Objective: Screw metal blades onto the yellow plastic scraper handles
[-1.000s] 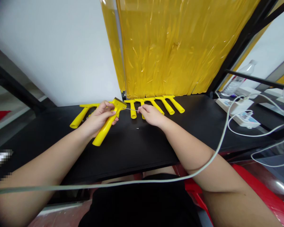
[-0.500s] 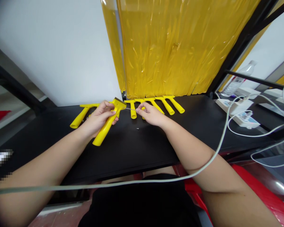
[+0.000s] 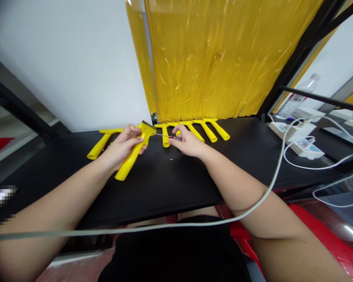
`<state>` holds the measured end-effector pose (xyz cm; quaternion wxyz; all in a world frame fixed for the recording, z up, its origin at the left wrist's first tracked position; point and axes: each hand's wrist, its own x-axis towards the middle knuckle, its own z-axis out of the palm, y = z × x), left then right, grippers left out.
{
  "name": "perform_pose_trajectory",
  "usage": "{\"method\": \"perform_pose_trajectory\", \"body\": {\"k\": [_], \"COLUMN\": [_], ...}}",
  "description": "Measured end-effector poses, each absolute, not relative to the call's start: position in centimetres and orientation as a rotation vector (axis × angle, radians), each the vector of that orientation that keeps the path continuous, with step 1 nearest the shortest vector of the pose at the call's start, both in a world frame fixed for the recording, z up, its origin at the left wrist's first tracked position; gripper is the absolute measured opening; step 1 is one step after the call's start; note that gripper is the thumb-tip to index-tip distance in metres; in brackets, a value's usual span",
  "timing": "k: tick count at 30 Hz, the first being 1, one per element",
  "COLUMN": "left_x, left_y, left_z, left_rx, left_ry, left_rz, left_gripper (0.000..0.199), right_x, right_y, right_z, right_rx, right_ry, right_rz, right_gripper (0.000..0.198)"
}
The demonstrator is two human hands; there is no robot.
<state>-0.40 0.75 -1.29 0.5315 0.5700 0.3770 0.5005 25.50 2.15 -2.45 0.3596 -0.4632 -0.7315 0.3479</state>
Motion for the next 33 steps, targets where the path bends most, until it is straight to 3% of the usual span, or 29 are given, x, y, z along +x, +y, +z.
{"method": "perform_pose_trajectory", "body": {"k": [3, 8, 13, 16, 20, 25, 29, 33], "left_x": [-0.5, -0.4, -0.4, -0.5, -0.6, -0.6, -0.6, -0.7], "left_y": [0.7, 0.6, 0.7, 0.7, 0.7, 0.7, 0.7, 0.7], "left_z": [-1.3, -1.4, -1.3, -1.3, -1.4, -1.4, -1.1, -1.4], "left_rx": [1.361, 1.387, 1.384, 1.377, 1.397, 1.387, 1.348, 1.361], "left_ry": [0.899, 0.884, 0.892, 0.899, 0.870, 0.874, 0.867, 0.840], "left_rz": [1.193, 1.191, 1.195, 1.192, 1.183, 1.185, 1.187, 1.169], "left_gripper": [0.033, 0.031, 0.030, 0.030, 0.030, 0.033, 0.037, 0.037], "right_x": [25.5, 25.4, 25.4, 25.4, 25.4, 25.4, 25.2, 25.1], "right_y": [2.2, 2.3, 2.1, 2.2, 2.4, 2.3, 2.0, 1.9], "right_z": [-2.3, -1.7, -2.3, -2.3, -1.9, -2.5, -2.4, -1.6], "right_rx": [-1.245, -1.402, -1.201, -1.271, -1.400, -1.226, -1.315, -1.380], "right_ry": [-1.908, -1.937, -1.892, -1.921, -1.946, -1.882, -1.885, -1.913], "right_rz": [0.804, 0.821, 0.834, 0.758, 0.795, 0.773, 0.658, 0.702], "right_gripper": [0.017, 0.048, 0.019, 0.020, 0.046, 0.019, 0.023, 0.041]}}
